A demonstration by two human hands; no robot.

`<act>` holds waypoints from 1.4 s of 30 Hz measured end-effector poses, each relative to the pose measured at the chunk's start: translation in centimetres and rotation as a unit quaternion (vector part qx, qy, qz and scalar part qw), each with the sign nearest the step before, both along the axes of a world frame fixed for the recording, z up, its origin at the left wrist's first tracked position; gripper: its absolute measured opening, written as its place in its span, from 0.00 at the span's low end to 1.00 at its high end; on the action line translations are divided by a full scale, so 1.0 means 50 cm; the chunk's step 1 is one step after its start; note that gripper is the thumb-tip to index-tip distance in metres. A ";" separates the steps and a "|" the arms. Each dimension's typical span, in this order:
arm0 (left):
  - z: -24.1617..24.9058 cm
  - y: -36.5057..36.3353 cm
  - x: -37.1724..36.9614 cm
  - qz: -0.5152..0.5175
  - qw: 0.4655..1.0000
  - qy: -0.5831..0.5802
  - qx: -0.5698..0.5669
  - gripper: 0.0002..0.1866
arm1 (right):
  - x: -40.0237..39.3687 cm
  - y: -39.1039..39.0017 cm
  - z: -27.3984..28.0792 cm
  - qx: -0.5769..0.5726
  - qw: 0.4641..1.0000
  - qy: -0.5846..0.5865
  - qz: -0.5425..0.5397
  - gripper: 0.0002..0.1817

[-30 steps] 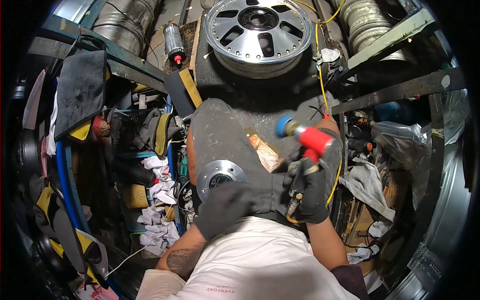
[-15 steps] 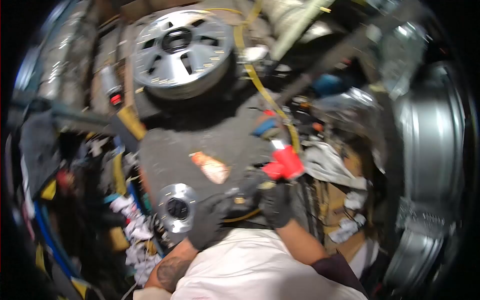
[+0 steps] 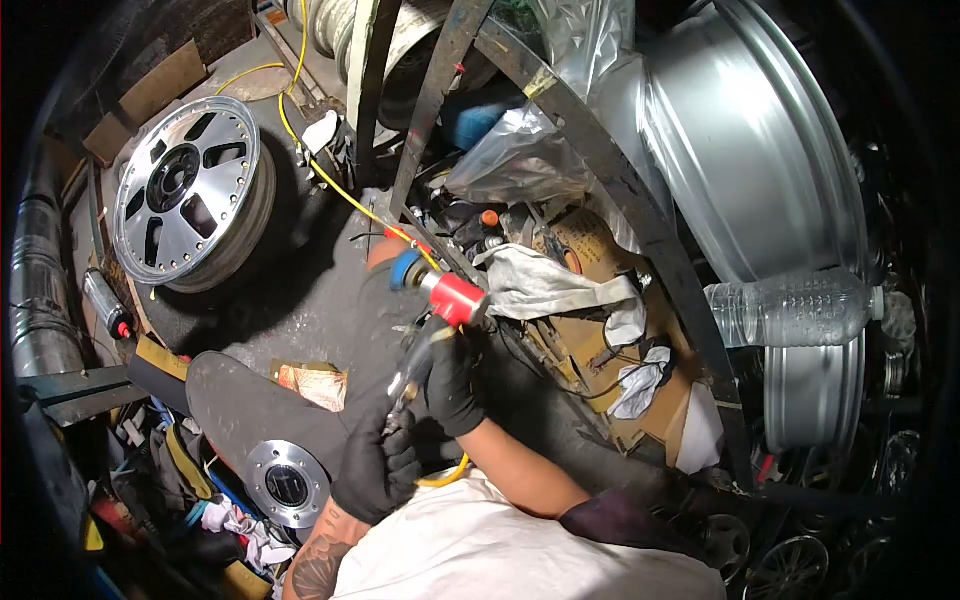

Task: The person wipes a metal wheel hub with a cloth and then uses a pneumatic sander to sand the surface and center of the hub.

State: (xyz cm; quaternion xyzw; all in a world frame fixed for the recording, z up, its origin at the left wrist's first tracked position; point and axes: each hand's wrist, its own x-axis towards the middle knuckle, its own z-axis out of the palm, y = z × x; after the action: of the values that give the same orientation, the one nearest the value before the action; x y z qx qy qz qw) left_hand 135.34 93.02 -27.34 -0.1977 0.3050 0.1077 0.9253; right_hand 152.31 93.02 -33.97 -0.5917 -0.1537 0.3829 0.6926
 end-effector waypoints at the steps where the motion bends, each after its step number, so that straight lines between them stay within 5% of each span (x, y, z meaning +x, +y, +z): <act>1: -0.011 -0.018 -0.020 0.041 0.997 -0.063 -0.020 0.19 | 0.025 0.010 -0.019 0.012 0.998 0.034 -0.047 0.20; 2: -0.007 -0.025 -0.040 0.069 0.997 -0.035 0.015 0.20 | 0.052 0.025 -0.044 0.025 0.993 0.070 -0.094 0.21; 5: 0.021 -0.016 -0.080 0.133 0.984 0.065 0.104 0.21 | 0.247 0.009 -0.093 0.167 0.975 0.148 -0.002 0.18; 7: -0.003 -0.005 -0.096 0.088 0.954 0.098 0.269 0.20 | 0.311 -0.020 -0.065 0.064 0.994 0.074 -0.038 0.14; 12: 0.022 0.024 -0.042 0.004 0.854 0.238 0.463 0.24 | 0.504 -0.051 0.031 -0.178 0.955 -0.219 -0.087 0.15; 13: 0.017 0.024 -0.041 0.022 0.852 0.235 0.468 0.25 | 0.567 -0.052 0.004 -0.166 0.951 -0.230 -0.120 0.15; 15: 0.003 0.019 -0.046 0.062 0.850 0.224 0.473 0.28 | 0.795 -0.125 -0.164 -0.261 0.836 -0.482 -0.031 0.20; 16: 0.000 0.018 -0.048 0.072 0.857 0.206 0.466 0.30 | 0.875 -0.167 -0.231 -0.219 0.794 -0.567 -0.012 0.30; 21: -0.040 0.008 -0.063 0.143 0.884 0.175 0.410 0.26 | 0.909 -0.230 -0.075 -0.331 0.878 -0.346 -0.018 0.20; 22: -0.047 0.009 -0.071 0.145 0.893 0.173 0.388 0.25 | 0.904 -0.237 -0.058 -0.377 0.832 -0.406 0.020 0.20; 24: -0.027 0.022 -0.060 0.097 0.900 0.182 0.384 0.20 | 0.864 -0.264 -0.042 -0.473 0.595 -0.642 0.101 0.26; 25: -0.025 0.029 -0.058 0.080 0.908 0.194 0.362 0.19 | 0.837 -0.264 -0.026 -0.469 0.531 -0.700 0.096 0.30; 28: -0.028 0.037 -0.049 0.039 0.901 0.242 0.357 0.15 | 0.749 -0.217 0.053 -0.255 0.726 -0.639 -0.019 0.28; 30: -0.034 0.030 -0.052 -0.034 0.782 0.279 0.556 0.08 | 0.691 -0.200 0.052 -0.249 0.647 -0.719 -0.058 0.25; 31: -0.017 0.035 -0.047 -0.038 0.819 0.274 0.502 0.07 | 0.611 -0.166 0.057 -0.218 0.710 -0.669 -0.029 0.22; 33: -0.050 0.026 -0.057 -0.094 0.698 0.319 0.634 0.10 | 0.448 -0.096 0.070 -0.157 0.821 -0.548 0.014 0.16; 34: -0.020 0.024 -0.046 -0.058 0.820 0.279 0.496 0.14 | 0.396 -0.087 0.034 -0.148 0.822 -0.540 0.107 0.15; 36: -0.012 0.025 -0.043 -0.063 0.820 0.260 0.507 0.18 | 0.325 -0.065 -0.073 -0.128 0.849 -0.459 0.226 0.15; 39: -0.014 0.028 -0.061 -0.057 0.832 0.262 0.486 0.18 | 0.292 -0.025 -0.275 -0.190 0.877 -0.384 0.215 0.19; 42: 0.000 0.016 -0.095 -0.032 0.852 0.264 0.451 0.20 | 0.339 0.062 -0.531 -0.275 0.828 -0.403 0.276 0.27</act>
State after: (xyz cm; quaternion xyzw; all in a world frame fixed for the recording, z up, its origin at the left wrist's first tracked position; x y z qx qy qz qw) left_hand 130.57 93.82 -27.35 0.2866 0.4622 0.2521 0.8004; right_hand 169.25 96.11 -60.50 -0.7926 -0.4638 0.3122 0.2433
